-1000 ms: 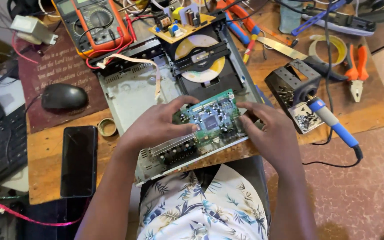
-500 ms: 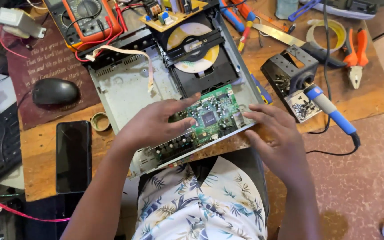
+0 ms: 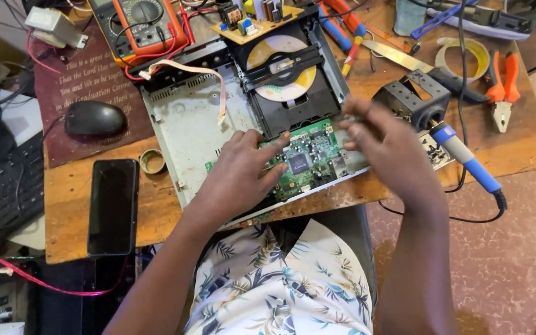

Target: The person works on a disassembled electronic device, likely a DVD player, on a cluttered workbench. They use a screwdriver to remove screws from the circuit board and manipulate internal components and wires.

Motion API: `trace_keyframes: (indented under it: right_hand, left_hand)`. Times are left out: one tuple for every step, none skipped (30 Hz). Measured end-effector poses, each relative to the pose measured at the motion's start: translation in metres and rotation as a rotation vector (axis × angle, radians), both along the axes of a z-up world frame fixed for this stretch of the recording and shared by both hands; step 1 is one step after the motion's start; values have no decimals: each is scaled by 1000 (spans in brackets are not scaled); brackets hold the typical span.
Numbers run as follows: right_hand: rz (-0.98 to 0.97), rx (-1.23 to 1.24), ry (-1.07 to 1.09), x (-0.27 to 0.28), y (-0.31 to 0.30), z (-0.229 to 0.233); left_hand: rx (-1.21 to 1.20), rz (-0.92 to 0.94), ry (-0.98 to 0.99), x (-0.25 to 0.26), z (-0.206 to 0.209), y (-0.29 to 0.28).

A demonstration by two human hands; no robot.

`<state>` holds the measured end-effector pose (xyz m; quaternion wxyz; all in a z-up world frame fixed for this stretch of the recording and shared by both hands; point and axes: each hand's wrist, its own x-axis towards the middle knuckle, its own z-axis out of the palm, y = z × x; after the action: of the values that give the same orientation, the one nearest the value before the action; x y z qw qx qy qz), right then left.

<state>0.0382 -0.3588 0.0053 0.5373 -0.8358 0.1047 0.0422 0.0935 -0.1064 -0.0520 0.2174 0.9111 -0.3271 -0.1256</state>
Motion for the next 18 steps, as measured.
trace_keyframes:
  right_hand:
    - [1,-1,2,9,-1,-6]
    - [-20,-57,0,18,-2,-12]
    - [-44,-112,-3,27,-4,-19]
    - [-44,-112,0,27,2,-16]
    - [-70,-175,16,28,7,-13]
    - [-95,-239,32,29,12,-11]
    - [-85,-237,34,34,8,-27]
    - [-62,-361,-47,39,4,-44]
    - [-37,-482,-135,46,1,-60]
    - [-27,-477,-140,48,3,-63]
    - [-66,-435,-189,48,5,-65]
    - [-105,-392,-238,48,6,-68]
    - [-104,-390,-240,45,7,-66]
    - [-138,-263,-220,42,8,-63]
    - [-172,-134,-193,36,9,-60]
    - [-172,-132,-189,40,8,-69]
    - [-163,-134,-240,42,3,-76]
    - [-154,-137,-292,44,-3,-83]
  left_hand:
    - [-1,1,2,-2,-5,2]
    - [-45,17,-14,-4,-11,3]
    - [-88,31,-30,-6,-15,5]
    - [-88,30,-27,-9,-17,5]
    - [-139,72,-6,-10,-18,5]
    - [-191,115,15,-12,-20,5]
    - [-188,125,18,-12,-21,6]
    - [-236,107,19,-12,-22,7]
    - [-282,91,14,-11,-22,9]
    - [-278,102,10,-11,-18,9]
    - [-309,103,18,-12,-15,9]
    - [-340,104,25,-12,-12,8]
    - [-338,105,22,-11,-7,10]
    - [-312,105,9,-11,-2,10]
    - [-284,104,3,-12,4,11]
    - [-281,104,7,-12,-1,14]
    - [-291,74,-31,-9,-7,13]
    - [-301,45,-69,-7,-13,11]
